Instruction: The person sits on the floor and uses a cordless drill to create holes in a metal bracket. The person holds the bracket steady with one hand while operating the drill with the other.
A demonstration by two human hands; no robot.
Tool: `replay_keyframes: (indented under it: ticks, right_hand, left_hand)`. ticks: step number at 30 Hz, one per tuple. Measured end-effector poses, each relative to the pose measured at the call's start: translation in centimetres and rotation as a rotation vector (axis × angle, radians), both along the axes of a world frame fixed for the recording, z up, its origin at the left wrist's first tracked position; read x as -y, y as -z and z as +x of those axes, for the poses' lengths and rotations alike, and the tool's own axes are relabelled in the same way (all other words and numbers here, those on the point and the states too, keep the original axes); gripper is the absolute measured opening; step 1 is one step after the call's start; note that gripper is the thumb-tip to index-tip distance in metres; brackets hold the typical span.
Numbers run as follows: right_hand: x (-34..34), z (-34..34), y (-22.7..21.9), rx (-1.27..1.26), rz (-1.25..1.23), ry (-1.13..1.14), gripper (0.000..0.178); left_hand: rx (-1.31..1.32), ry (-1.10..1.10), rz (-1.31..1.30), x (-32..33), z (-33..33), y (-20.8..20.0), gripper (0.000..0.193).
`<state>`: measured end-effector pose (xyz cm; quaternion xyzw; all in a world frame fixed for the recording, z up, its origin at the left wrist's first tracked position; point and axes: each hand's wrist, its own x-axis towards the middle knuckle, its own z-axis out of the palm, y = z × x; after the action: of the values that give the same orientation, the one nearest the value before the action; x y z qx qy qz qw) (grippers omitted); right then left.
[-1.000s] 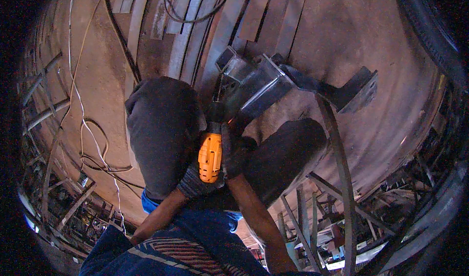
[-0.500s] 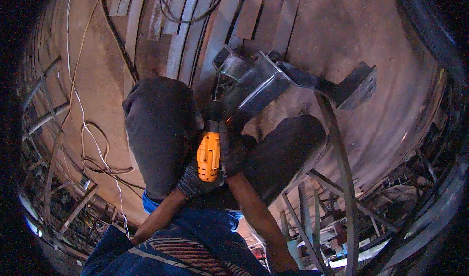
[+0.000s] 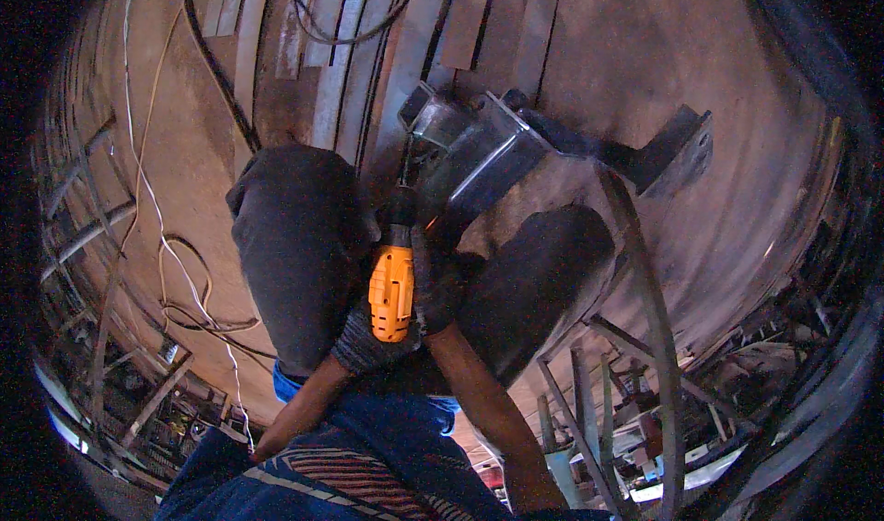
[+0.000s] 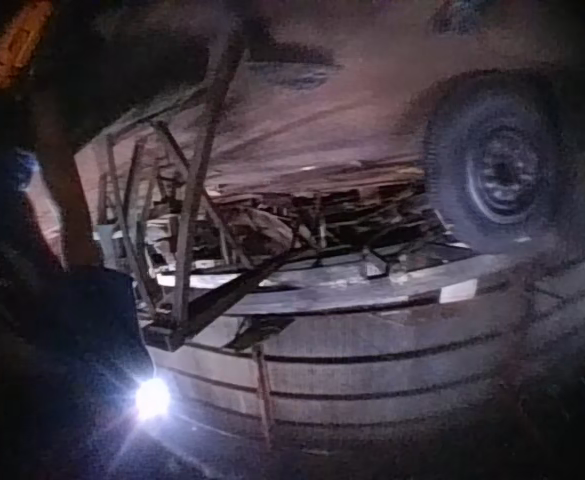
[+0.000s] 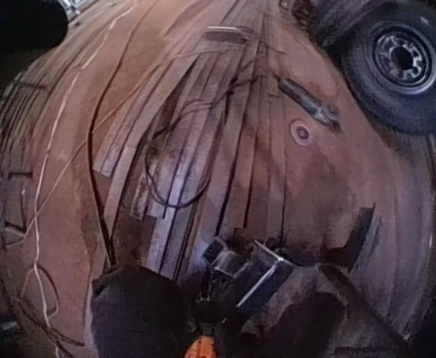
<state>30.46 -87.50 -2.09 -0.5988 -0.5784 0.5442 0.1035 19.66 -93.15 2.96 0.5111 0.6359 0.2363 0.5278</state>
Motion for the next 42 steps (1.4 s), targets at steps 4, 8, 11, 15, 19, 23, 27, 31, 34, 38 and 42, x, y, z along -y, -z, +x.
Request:
replay_keyframes:
  ticks: [4,8,11,15,19,23,27,31,34,38,42]
  right_hand:
    - [-0.2,-0.2,0.1,-0.017,0.007,0.027,0.034]
    - [-0.7,-0.3,0.0,-0.03,0.013,0.061,0.034]
    - [-0.9,-0.1,-0.1,-0.035,0.009,0.087,0.034]
    - [-0.7,0.1,-0.2,-0.047,0.004,0.112,0.034]
    - [-0.4,-0.1,-0.2,-0.061,-0.003,0.118,0.034]
    - [-0.5,-0.2,-0.2,-0.063,-0.002,0.12,0.034]
    - [-0.5,-0.1,-0.3,-0.06,-0.002,0.122,0.034]
    - [-0.4,0.1,-0.3,-0.054,0.0,0.129,0.034]
    - [-0.4,0.2,-0.4,-0.056,0.001,0.129,0.034]
    - [-0.4,0.2,-0.5,-0.061,0.0,0.136,0.034]
    - [-0.4,0.1,-0.3,-0.08,-0.015,0.155,0.034]
  left_hand:
    - [0.009,-0.023,-0.023,0.6,0.2,0.3,0.054]
    - [0.087,-0.065,-0.094,0.1,0.1,0.0,0.051]
    - [-0.065,0.055,-0.051,0.2,0.3,0.2,0.047]
    - [-0.149,0.135,-0.036,-0.5,0.3,-0.3,0.044]
    - [-0.255,0.229,0.024,-0.2,0.1,-0.1,0.044]
    - [-0.087,0.107,-0.083,0.3,0.1,0.0,0.046]
    - [-0.1,0.14,-0.078,0.2,0.0,-0.1,0.048]
    - [-0.096,0.123,-0.067,0.3,0.0,0.1,0.05]
    - [-0.002,0.023,-0.116,0.0,0.0,-0.1,0.05]
    - [0.009,0.016,-0.131,0.0,0.1,-0.3,0.05]
    - [-0.048,0.057,-0.051,-0.3,0.1,-0.1,0.046]
